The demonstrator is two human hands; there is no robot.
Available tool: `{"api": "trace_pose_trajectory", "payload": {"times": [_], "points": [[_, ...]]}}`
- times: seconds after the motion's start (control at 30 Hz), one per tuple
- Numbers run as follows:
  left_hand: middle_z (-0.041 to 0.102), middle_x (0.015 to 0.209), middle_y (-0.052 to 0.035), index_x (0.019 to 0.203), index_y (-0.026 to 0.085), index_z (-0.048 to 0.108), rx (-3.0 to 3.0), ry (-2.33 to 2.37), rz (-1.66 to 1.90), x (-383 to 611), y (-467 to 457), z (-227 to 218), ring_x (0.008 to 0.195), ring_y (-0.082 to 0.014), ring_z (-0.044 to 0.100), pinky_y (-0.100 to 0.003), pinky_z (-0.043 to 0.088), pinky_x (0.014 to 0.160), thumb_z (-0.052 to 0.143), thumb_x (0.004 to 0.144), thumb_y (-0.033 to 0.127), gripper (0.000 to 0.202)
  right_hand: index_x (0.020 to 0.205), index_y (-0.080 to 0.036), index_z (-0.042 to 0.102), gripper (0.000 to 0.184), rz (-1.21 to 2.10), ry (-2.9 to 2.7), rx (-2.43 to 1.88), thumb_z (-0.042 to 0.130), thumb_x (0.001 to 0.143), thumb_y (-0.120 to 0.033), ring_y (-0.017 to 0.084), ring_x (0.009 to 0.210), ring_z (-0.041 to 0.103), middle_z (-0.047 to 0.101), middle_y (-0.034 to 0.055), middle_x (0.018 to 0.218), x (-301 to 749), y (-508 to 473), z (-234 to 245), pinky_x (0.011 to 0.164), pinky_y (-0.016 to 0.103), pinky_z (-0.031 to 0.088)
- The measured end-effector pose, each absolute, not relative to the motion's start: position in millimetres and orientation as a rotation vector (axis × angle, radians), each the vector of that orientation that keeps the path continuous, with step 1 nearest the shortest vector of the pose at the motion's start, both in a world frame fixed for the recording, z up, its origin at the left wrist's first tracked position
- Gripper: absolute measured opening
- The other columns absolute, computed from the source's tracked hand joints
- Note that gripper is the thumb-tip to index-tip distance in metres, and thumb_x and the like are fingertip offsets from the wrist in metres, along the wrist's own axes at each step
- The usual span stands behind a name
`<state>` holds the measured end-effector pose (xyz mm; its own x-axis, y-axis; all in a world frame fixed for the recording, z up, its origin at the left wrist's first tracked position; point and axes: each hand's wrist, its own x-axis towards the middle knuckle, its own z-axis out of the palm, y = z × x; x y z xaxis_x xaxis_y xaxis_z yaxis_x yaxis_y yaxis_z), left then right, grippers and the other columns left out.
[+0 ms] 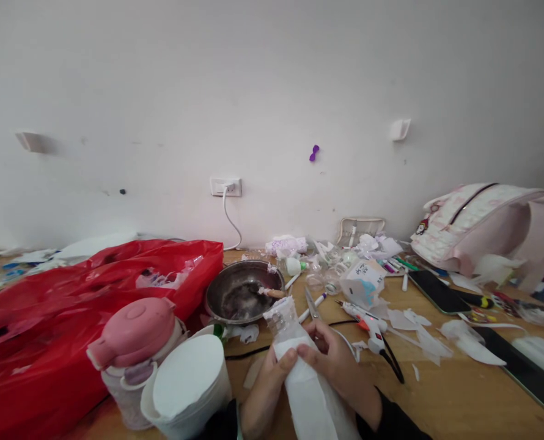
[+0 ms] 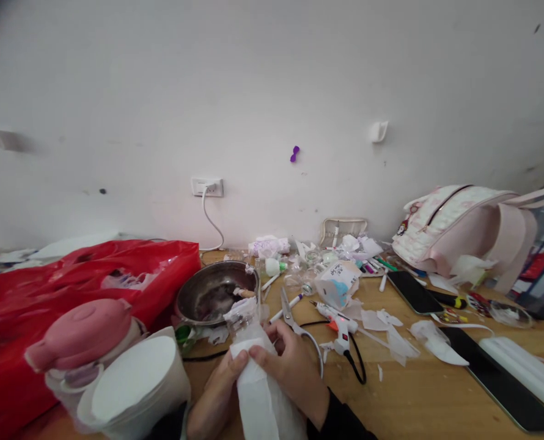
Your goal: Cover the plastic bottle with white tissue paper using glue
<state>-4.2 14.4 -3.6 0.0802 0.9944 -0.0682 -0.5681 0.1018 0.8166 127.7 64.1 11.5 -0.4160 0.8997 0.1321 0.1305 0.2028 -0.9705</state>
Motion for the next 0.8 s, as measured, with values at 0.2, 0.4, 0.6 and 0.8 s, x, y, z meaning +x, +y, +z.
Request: {"api": "trace_pose_trajectory", "payload": {"times": [0.2,0.4,0.6,0.8], "points": [[0.07,0.085,-0.0069,0.082,0.013,0.07,0.562,0.733,1.319,-5,13,-1,0.073,-0.0205,0.061,-0.031,0.046,0.073,0.081,0.055,0.044,0.042,0.079,-0.018,0.056,0.047,1.189,-1.832,-0.914,0.047,0.079,-0.064,0.016,0.066,0.051,0.057,0.0018,0.073,130,62,17,0.06,0.027,0.039],[0.07,0.069,-0.0067,0.081,0.011,0.072,0.397,0.651,1.334,-8,18,0,0.067,-0.0236,0.063,-0.036,0.048,0.076,0.079,0.051,0.035,0.039,0.091,-0.021,0.054,0.052,1.44,-1.686,-0.763,0.049,0.075,-0.07,0.017,0.079,0.055,0.057,0.0024,0.086,131,64,20,0.07,0.028,0.043],[0.065,0.114,-0.0099,0.107,0.013,0.065,0.433,0.579,1.404,-8,18,2,0.111,-0.0271,0.056,-0.032,0.042,0.094,0.071,0.062,0.034,0.05,0.129,-0.018,0.045,0.08,1.847,-1.882,-0.609,0.068,0.065,-0.06,0.027,0.105,0.057,0.061,0.0108,0.116,131,54,27,0.091,0.039,0.044],[0.06,0.121,-0.0146,0.123,0.015,0.046,0.591,0.833,1.556,-8,24,-5,0.107,-0.0303,0.057,-0.038,0.044,0.091,0.076,0.065,0.04,0.069,0.128,-0.014,0.05,0.072,1.486,-1.965,-0.836,0.067,0.069,-0.052,0.027,0.103,0.059,0.065,0.0115,0.111,126,48,26,0.092,0.036,0.045]]}}
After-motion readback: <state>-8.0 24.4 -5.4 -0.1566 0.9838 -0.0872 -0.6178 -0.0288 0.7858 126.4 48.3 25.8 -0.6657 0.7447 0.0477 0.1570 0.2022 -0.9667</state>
